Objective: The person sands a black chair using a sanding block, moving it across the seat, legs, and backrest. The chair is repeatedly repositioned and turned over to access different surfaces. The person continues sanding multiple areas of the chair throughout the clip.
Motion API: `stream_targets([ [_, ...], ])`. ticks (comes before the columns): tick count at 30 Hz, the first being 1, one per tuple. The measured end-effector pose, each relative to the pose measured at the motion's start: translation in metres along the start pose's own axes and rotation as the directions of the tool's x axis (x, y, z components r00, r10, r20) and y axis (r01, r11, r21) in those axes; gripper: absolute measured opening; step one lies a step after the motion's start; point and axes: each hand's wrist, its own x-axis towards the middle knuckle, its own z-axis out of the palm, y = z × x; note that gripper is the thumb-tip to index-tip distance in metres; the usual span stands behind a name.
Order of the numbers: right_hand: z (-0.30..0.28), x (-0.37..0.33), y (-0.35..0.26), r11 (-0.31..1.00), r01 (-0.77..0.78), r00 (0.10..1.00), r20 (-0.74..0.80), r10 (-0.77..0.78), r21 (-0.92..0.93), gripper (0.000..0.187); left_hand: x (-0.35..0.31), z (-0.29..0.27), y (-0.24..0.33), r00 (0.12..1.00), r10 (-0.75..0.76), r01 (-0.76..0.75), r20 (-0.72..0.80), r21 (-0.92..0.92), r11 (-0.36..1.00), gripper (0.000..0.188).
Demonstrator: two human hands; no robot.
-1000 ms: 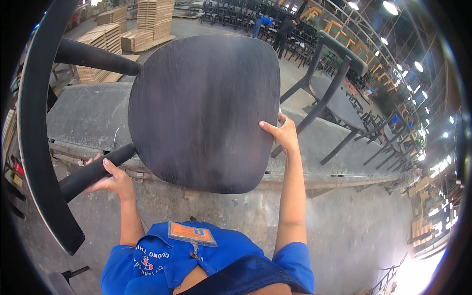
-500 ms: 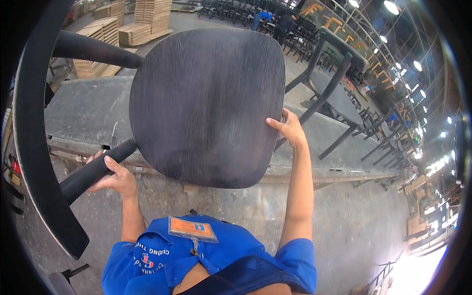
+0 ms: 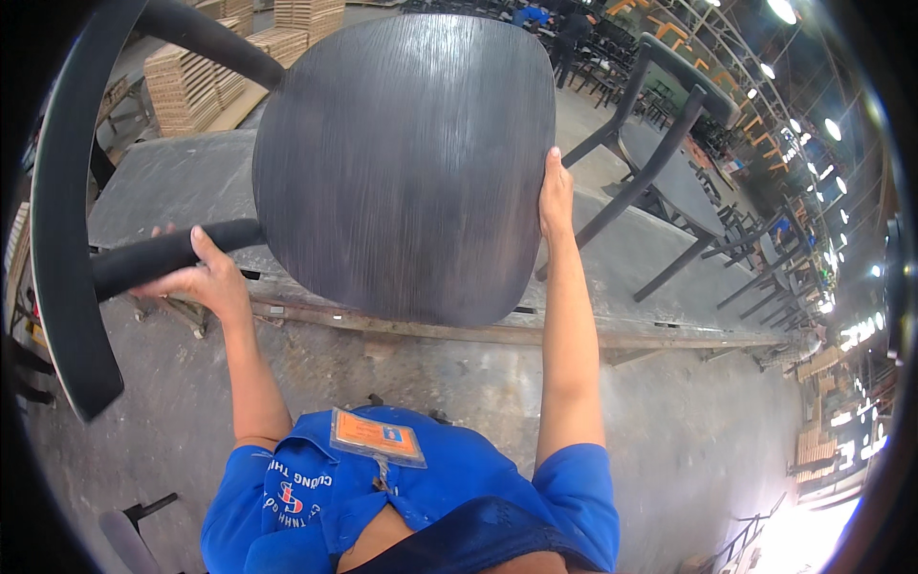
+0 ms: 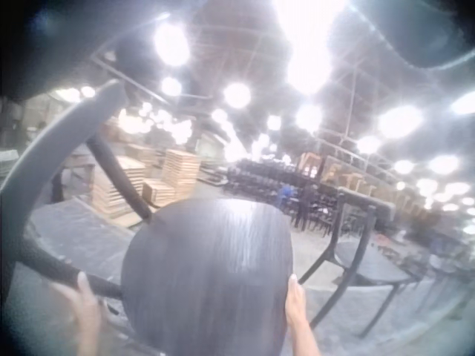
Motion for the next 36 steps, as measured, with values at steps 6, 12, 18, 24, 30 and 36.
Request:
stream_targets([
  [6,0.003,0.038,0.012,1.000,0.018,0.999,-0.040,-0.018,0.013,0.058,-0.029,0.042,0.053,0.932,0.208,-0.314,0.295,0.377,0.871,0.077],
  [12,0.004,0.061,0.023,0.999,0.032,0.998,-0.063,-0.031,0.020,0.053,-0.128,0.155,0.134,-0.014,0.548,-0.525,0.836,-0.473,0.708,0.062],
  [18,0.009,0.079,0.027,0.994,0.043,0.998,-0.043,-0.039,0.104,0.052,-0.121,0.191,0.125,0.032,0.572,-0.551,0.820,-0.463,0.694,0.061],
  [24,0.011,0.081,0.034,0.993,0.060,0.997,-0.051,-0.055,0.106,0.053,-0.109,0.167,0.115,-0.004,0.447,-0.614,0.895,-0.355,0.705,0.066],
  [30,0.011,0.067,0.026,0.995,0.042,0.999,-0.038,-0.039,0.095,0.054,-0.112,0.188,0.123,-0.029,0.633,-0.574,0.773,-0.532,0.623,0.065],
  [36,0.012,0.058,0.022,0.998,0.048,0.997,-0.070,-0.046,0.030,0.054,-0.097,0.170,0.104,-0.081,0.624,-0.619,0.777,-0.531,0.580,0.062],
])
